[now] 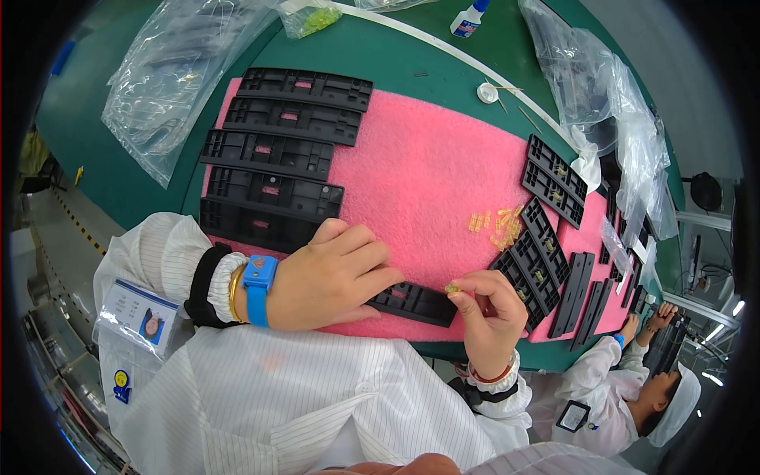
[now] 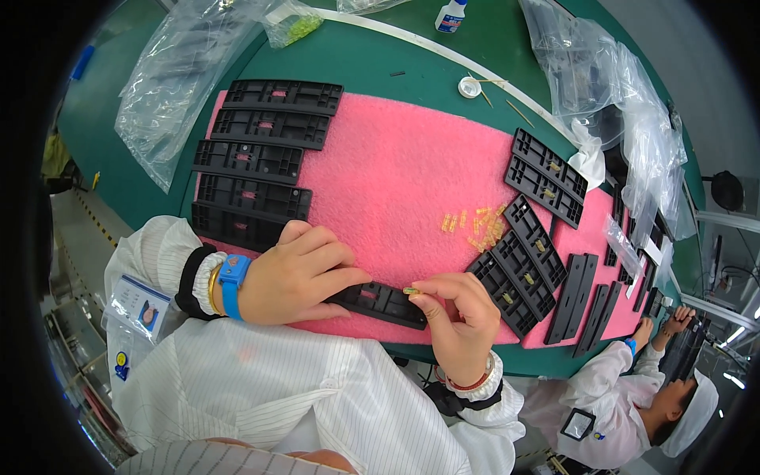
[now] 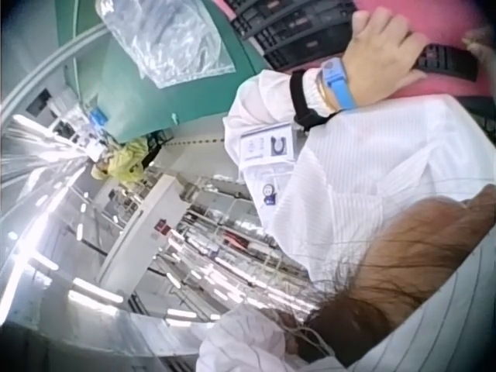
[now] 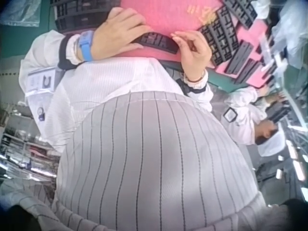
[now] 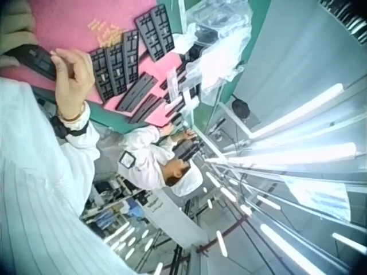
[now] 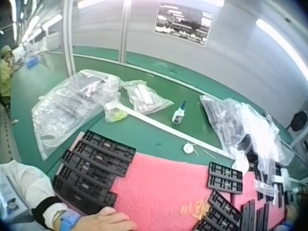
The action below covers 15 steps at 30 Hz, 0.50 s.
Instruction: Assemble small electronic components by inserting yellow pieces into black plastic housings.
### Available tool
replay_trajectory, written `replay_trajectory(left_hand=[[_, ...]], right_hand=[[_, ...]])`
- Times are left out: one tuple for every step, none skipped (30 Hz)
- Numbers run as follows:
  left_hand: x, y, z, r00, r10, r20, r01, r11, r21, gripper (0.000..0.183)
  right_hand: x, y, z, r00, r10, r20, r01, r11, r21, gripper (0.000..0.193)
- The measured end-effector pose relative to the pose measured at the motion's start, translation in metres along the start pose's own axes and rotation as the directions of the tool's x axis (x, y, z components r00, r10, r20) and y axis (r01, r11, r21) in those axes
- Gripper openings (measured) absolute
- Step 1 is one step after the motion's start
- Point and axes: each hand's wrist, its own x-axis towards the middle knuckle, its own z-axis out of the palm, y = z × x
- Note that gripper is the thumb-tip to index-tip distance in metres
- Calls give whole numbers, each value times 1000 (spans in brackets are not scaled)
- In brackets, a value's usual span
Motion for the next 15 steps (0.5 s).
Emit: replay_trajectory(left_hand=[[0, 0, 0, 1000, 0, 1, 0, 1000, -5, 63], [0, 0, 0, 1000, 0, -3, 0, 1000, -2, 63], [0, 0, 0, 1000, 2, 0, -2, 1000, -6, 62], [0, 0, -1, 1000, 3, 2, -3, 1000, -11, 62], [-1, 0, -1, 1000, 1, -3, -1, 1000, -10, 62], [-1, 0, -1, 1000, 4, 3, -4, 1000, -14, 62], [-1, -1, -1, 1000, 7, 9, -7, 1000, -16, 62], [-1, -1, -1, 1000, 4, 4, -4, 1000, -13, 62], [-1, 0, 0, 1000, 4, 12, -4, 1000, -14, 63], [-1, 0, 0, 1000, 5, 21, -5, 1000, -14, 63], [-2, 0, 0, 1000, 3, 17, -2, 1000, -10, 63], [-2, 0, 1, 1000, 9, 18, -9, 1000, -5, 63], [-2, 0, 1, 1000, 15, 22, -15, 1000, -1, 63], [-2, 0, 1, 1000, 13, 20, -13, 1000, 1, 63], [-1, -1, 1, 1000, 16, 23, -16, 1000, 2, 63]], right_hand=[[-1, 1, 1, 1000, -5, 1, 5, 1000, -1, 14], [-3, 2, 1, 999, 43, 18, -44, 995, 88, 13], [-4, 3, 2, 995, 89, 40, -94, 980, 176, 12], [-4, 4, 2, 995, 85, 43, -91, 981, 173, 12], [-4, 6, 2, 993, 95, 63, -107, 967, 230, 11], [-4, 6, 2, 991, 104, 84, -124, 950, 286, 10], [-4, 6, 3, 991, 98, 88, -120, 951, 285, 10], [-4, 6, 3, 987, 115, 109, -145, 933, 329, 9], [-4, 6, 3, 983, 131, 130, -170, 913, 370, 8], [-5, 6, 4, 983, 125, 134, -166, 914, 370, 8], [-5, 7, 4, 982, 125, 141, -171, 906, 388, 9], [-4, 7, 4, 981, 126, 147, -176, 897, 406, 9], [-3, 6, 5, 981, 122, 150, -174, 897, 406, 9], [-3, 2, 5, 982, 144, 119, -180, 904, 387, 8], [-2, -2, 5, 982, 166, 87, -186, 911, 367, 7]])
